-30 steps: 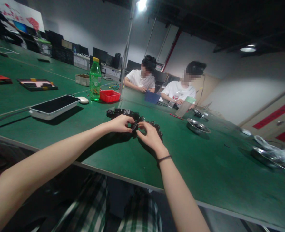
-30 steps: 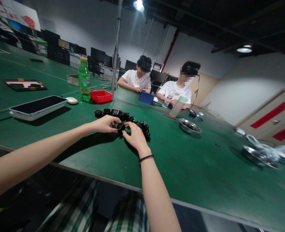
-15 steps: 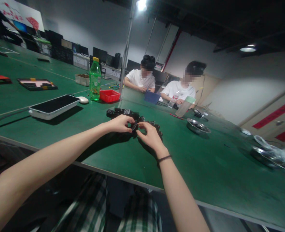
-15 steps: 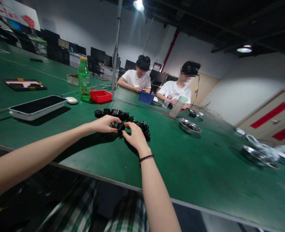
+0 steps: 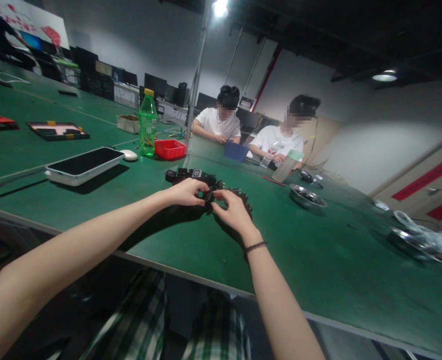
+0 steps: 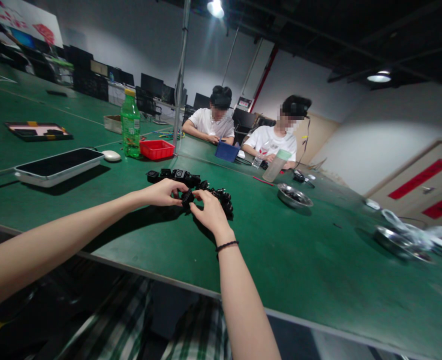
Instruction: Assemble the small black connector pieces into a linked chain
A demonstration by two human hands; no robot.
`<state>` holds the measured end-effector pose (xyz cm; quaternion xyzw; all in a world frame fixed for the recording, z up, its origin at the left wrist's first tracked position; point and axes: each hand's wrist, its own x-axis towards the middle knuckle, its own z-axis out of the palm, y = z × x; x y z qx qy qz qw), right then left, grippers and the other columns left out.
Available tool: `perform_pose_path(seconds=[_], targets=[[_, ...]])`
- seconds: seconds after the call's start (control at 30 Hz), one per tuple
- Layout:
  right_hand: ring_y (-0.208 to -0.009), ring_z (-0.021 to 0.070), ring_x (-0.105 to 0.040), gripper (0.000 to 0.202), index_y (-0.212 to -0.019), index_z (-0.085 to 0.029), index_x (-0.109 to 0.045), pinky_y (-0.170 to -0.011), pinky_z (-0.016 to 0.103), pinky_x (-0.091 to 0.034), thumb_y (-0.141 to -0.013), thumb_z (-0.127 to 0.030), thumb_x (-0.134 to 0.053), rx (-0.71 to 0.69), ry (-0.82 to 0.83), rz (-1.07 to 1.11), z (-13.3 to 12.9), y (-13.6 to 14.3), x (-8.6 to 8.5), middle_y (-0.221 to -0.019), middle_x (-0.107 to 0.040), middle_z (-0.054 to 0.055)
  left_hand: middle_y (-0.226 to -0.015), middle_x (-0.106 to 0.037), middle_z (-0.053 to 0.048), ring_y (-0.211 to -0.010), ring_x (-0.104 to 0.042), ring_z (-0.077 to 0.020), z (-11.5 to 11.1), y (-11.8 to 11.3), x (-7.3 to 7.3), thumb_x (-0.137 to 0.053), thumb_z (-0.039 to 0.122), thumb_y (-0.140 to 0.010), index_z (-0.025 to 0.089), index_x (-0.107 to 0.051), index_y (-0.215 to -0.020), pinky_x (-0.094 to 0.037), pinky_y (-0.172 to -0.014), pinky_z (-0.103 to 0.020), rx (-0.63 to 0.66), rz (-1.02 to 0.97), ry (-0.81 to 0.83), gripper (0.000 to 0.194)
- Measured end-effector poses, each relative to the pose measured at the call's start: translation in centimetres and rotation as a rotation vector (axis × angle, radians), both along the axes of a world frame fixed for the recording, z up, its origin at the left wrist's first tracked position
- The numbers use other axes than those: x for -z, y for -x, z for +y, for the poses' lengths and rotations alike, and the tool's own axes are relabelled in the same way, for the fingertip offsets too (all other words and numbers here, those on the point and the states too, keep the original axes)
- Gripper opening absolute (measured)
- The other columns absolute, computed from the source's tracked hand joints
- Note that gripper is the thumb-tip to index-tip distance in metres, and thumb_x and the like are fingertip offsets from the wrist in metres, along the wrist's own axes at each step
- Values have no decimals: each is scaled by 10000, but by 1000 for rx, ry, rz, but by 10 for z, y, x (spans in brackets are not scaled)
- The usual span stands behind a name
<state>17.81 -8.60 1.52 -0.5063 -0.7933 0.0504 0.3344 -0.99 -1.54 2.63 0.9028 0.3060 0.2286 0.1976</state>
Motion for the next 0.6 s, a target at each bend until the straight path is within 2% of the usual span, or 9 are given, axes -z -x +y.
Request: perform_pose_path(seconds=[0.6], targets=[[-967, 205, -654, 284, -1096, -166, -657, -897, 365, -512, -817, -188, -609, 6, -21, 3, 0, -1, 1, -1052, -697, 94, -960, -715, -80, -780, -646, -184, -1, 0, -2, -682, 272, -684, 111, -662, -1072, -489, -698, -251, -22, 6, -2, 420]])
